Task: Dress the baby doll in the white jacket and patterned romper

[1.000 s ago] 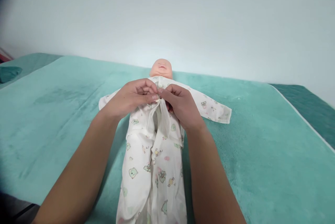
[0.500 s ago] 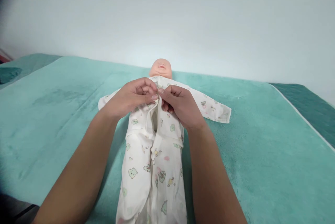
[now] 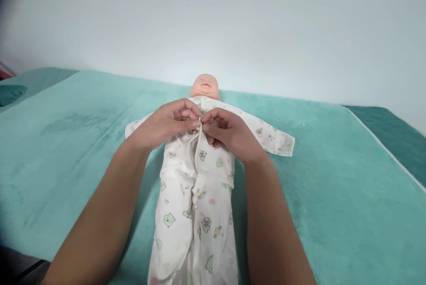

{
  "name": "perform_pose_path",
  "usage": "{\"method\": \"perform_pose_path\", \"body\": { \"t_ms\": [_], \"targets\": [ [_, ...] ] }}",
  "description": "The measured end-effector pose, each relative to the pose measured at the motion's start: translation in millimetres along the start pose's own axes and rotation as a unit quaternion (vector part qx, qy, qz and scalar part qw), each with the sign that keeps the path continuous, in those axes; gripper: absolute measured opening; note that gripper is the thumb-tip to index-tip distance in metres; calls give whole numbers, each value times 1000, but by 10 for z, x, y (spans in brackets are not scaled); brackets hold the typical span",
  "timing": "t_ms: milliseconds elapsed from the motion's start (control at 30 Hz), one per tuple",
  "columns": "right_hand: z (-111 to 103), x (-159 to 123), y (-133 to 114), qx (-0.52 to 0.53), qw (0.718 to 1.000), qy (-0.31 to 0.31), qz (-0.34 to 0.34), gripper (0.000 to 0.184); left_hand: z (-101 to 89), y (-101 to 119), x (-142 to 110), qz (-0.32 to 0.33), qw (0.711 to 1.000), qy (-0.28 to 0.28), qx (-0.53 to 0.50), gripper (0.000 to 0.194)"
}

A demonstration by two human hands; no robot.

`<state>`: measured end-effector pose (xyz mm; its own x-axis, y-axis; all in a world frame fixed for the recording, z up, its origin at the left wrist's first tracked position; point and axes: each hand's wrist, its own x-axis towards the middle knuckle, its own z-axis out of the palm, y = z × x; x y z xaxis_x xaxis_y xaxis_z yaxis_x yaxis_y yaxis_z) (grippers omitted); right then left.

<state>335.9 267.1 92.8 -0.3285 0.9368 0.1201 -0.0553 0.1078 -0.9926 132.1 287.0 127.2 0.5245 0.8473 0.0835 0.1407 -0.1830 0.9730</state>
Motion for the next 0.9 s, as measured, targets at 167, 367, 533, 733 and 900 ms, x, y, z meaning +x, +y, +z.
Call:
{"method": "perform_pose_path", "body": {
  "t_ms": [167, 367, 533, 733, 900],
  "targets": [
    [23, -7, -56, -50, 999, -9, 14, 22, 13, -4, -4, -1, 1000, 8, 8, 22],
    [67, -9, -82, -60, 998, 11, 22, 23, 34, -3, -6, 0, 1000, 17, -5, 20],
    [65, -5, -66, -56, 998, 15, 14, 25, -2, -34, 2, -5, 999, 8, -39, 18],
    [71, -9, -61, -54, 998, 16, 6, 26, -37, -57, 16, -13, 998, -2, -64, 20],
    [65, -9, -50, -51, 999, 14, 2, 26, -28, -56, 18, -13, 998, 7, -58, 19]
  ]
}}
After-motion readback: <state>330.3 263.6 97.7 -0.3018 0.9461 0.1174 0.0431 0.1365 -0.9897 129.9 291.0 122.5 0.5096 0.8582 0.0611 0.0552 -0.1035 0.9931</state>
